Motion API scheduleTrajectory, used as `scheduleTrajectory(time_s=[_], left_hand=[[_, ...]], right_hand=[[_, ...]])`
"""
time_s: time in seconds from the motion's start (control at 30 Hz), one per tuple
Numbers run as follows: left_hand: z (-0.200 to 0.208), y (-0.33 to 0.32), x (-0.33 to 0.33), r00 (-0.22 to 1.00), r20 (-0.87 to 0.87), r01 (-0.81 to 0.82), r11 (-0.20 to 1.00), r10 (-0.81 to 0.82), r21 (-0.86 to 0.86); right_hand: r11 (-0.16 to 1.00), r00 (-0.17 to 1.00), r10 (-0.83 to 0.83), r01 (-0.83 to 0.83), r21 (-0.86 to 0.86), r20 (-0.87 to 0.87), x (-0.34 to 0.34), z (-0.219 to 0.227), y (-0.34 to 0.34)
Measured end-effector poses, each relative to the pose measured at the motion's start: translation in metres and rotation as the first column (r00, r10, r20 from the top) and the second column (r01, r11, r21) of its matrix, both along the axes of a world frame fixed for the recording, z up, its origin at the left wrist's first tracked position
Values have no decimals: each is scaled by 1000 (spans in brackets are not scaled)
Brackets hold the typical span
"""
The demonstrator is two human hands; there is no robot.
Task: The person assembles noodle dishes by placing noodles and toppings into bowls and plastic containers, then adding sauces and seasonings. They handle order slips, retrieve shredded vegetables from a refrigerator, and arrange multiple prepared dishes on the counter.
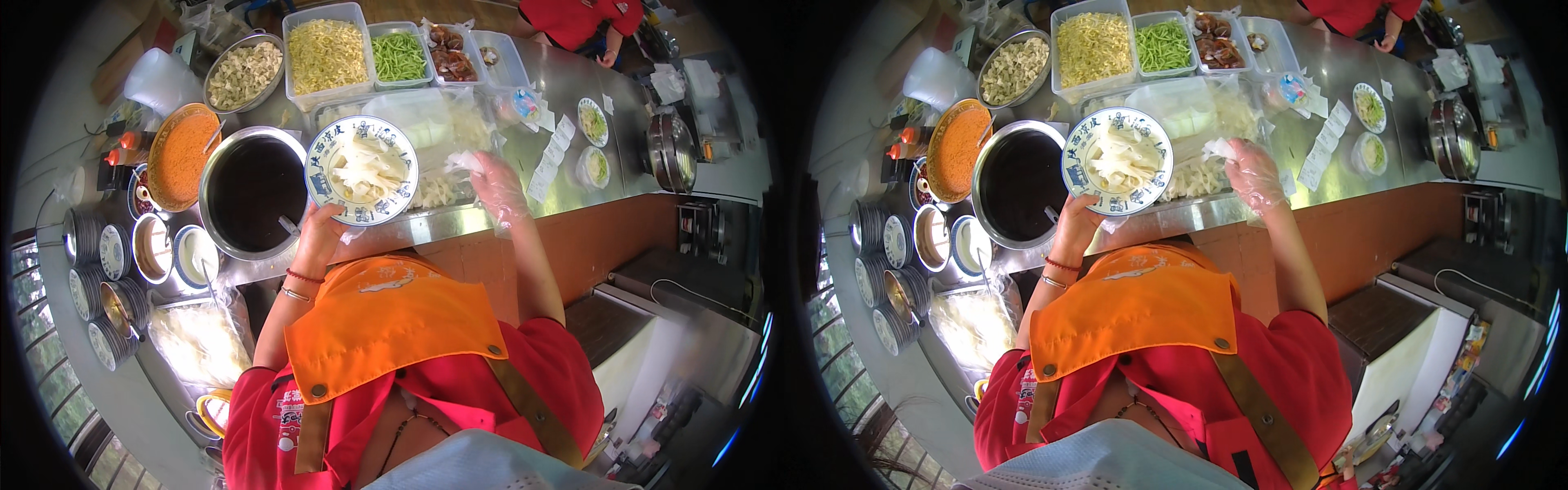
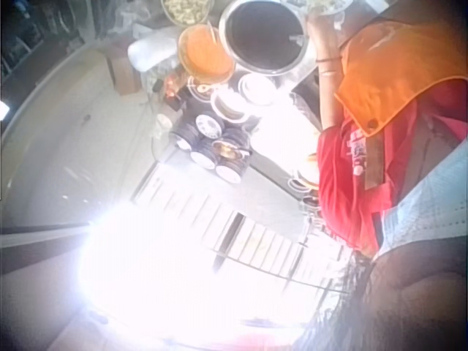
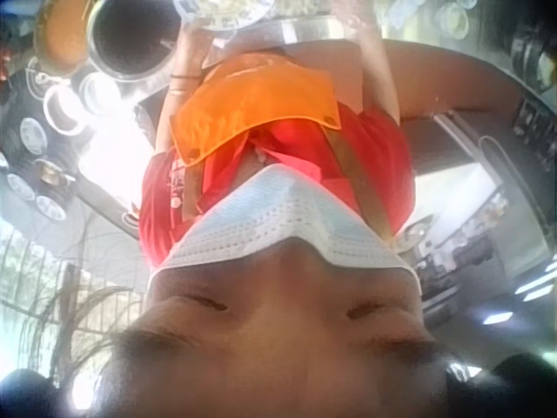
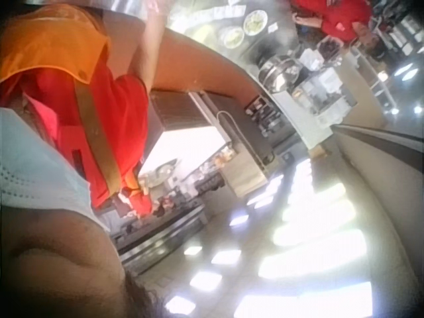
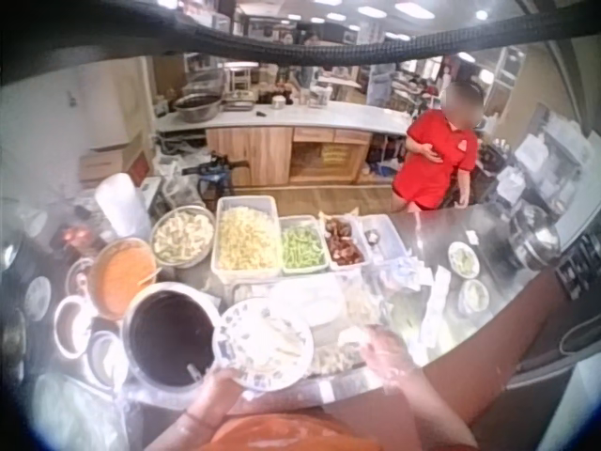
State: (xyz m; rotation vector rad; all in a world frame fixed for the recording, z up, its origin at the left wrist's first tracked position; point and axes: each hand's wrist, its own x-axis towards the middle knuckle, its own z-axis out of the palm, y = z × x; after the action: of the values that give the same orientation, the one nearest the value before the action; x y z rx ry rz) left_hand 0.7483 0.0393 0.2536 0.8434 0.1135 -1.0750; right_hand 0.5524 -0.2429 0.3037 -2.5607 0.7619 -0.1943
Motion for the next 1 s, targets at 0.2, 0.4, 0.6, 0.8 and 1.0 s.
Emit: scheduleTrajectory(time_s=[0.2,0.4,0.6,0.8,1.0], left_hand=[[4,-4,0,1000,-11,6,1000,-6,12],[-4,2,-1,999,-40,5,999,-6,-36],[6,4,-3,998,-46,34,997,-37,-73],[15,-4,-3,995,-20,96,991,-98,-92],[19,-12,-14,995,22,101,994,-100,-32]], right_hand=[[994,981,86,-96,-48,-174,5,-44,10],[1000,976,-11,6,-22,-217,9,-83,25],[994,921,-16,-28,-106,-389,24,-113,32],[987,948,-50,0,-158,-315,22,-147,27],[992,958,-20,-17,-128,-286,22,-168,23]])
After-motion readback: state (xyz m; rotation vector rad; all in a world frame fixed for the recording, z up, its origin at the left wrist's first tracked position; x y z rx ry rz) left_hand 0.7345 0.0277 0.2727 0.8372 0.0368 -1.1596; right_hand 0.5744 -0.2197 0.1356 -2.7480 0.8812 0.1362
